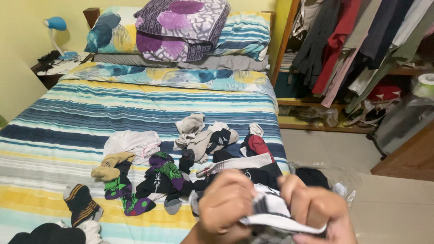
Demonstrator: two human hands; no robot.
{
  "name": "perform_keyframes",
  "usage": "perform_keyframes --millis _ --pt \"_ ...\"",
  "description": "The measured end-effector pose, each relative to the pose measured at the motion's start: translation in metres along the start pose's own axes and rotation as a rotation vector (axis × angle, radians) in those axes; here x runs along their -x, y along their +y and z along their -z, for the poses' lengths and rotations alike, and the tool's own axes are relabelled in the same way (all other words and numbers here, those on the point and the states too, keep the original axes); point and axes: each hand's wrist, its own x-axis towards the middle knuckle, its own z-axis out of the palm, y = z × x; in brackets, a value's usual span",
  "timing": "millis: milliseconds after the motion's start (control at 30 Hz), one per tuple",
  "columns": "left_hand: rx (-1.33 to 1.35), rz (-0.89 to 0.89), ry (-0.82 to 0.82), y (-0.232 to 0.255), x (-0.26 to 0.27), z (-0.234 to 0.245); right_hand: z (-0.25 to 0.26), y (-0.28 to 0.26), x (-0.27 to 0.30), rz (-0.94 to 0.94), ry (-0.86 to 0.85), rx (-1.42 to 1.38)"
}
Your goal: The person matches socks by picking them up from a bed, pairing them, and then folding or rolling the pairs together.
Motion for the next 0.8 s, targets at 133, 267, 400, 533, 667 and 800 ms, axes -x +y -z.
perform_keyframes --millis 133,267,400,533,667,800 --pt "-0.204 0.108 0.520 -0.007 0.005 -0.025 -0.011 0.016 0.014 -0.097 -0.037 0.387" --pt "-0.152 0.229 0.543 -0.021 0.021 -0.040 -0.017 0.017 0.023 -0.111 0.081 0.608" --pt "0.081 0.302 0.560 -0.045 0.056 -0.054 0.002 0.038 0.037 0.021 -0.052 0.458" --pt "0.312 0.663 0.869 -0.065 0.097 -0.065 -0.014 0.069 0.076 -0.274 0.014 0.169" --pt "0.086 0.503 0.884 -0.051 0.108 -0.077 -0.013 0.074 0.088 -0.350 0.037 0.382" --pt "0.089 0.240 0.302 -0.023 0.101 -0.079 -0.002 0.074 0.070 -0.308 0.743 0.374"
